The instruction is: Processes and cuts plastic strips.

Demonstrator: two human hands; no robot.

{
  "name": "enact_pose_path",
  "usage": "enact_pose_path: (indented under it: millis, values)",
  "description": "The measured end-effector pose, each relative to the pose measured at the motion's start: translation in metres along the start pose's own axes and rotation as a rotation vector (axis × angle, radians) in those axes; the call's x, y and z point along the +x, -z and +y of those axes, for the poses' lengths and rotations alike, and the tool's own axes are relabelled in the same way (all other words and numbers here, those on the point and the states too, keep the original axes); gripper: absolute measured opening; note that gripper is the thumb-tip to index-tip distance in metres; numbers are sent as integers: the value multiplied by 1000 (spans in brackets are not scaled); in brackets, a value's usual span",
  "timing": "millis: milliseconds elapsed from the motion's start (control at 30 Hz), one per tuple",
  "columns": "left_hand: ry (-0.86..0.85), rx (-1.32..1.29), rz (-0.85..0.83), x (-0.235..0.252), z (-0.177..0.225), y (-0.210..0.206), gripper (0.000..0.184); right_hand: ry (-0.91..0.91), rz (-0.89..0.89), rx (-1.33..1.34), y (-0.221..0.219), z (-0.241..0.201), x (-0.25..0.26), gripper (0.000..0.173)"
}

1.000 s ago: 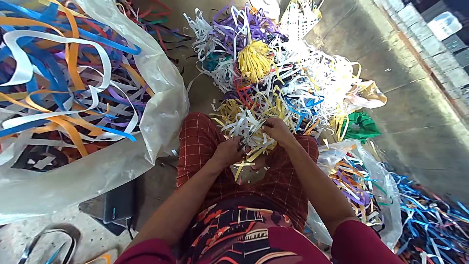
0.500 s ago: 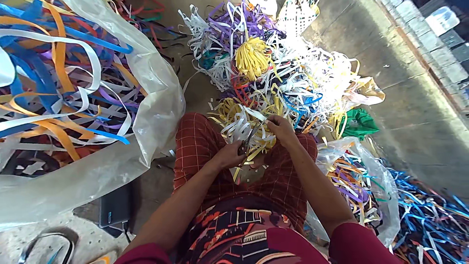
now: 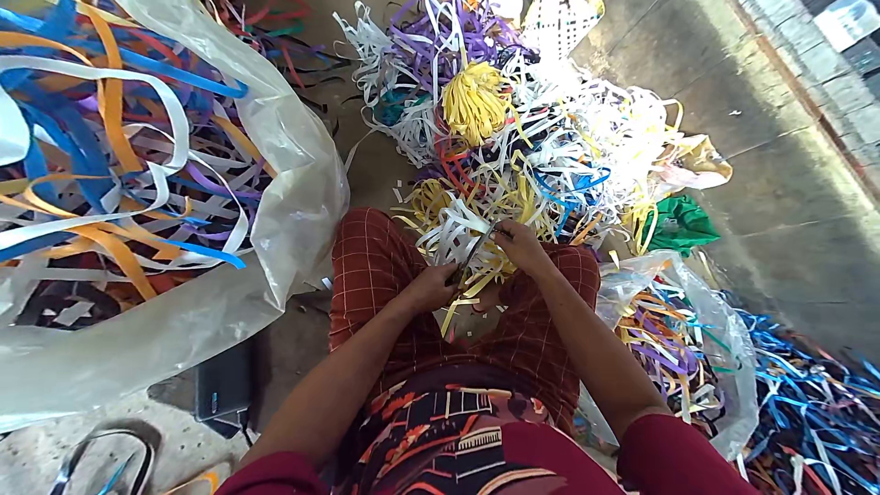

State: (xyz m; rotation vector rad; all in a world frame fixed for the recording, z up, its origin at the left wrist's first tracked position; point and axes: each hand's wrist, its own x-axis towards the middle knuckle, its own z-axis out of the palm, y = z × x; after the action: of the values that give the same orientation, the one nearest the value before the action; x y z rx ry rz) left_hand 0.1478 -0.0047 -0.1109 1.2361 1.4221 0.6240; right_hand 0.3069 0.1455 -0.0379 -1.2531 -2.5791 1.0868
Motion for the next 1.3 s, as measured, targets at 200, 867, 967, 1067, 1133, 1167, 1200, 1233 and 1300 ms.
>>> enact_pose_path:
  millis: [200, 867, 967, 1067, 1133, 1167, 1200, 1233, 1300]
  values:
    - [1, 112, 115, -1, -2, 2, 31, -35, 266, 39, 1, 22, 2, 26]
    - [144, 385, 350, -1, 12, -3, 56, -478, 560, 1544, -56, -30, 6, 13]
    - [179, 321, 378, -2, 11, 0, 55, -469, 576, 1559, -57, -33, 6, 9]
    - [164, 342, 370, -1, 10, 2, 55, -455, 575, 1545, -57, -34, 7, 9]
    - [128, 383, 350, -1, 11, -2, 57, -419, 552, 1494, -61, -32, 7, 8]
    - [122, 394, 341, 0, 12, -3, 56, -395, 548, 1462, -63, -31, 7, 5]
    - [122, 395, 335, 0, 13, -3, 54, -375, 545, 1438, -65, -30, 8, 4]
    - [123, 389, 330, 0, 12, -2, 51, -358, 541, 1421, -66, -29, 8, 5]
    - [136, 358, 296, 0, 12, -1, 47, -342, 542, 1410, -66, -28, 8, 5]
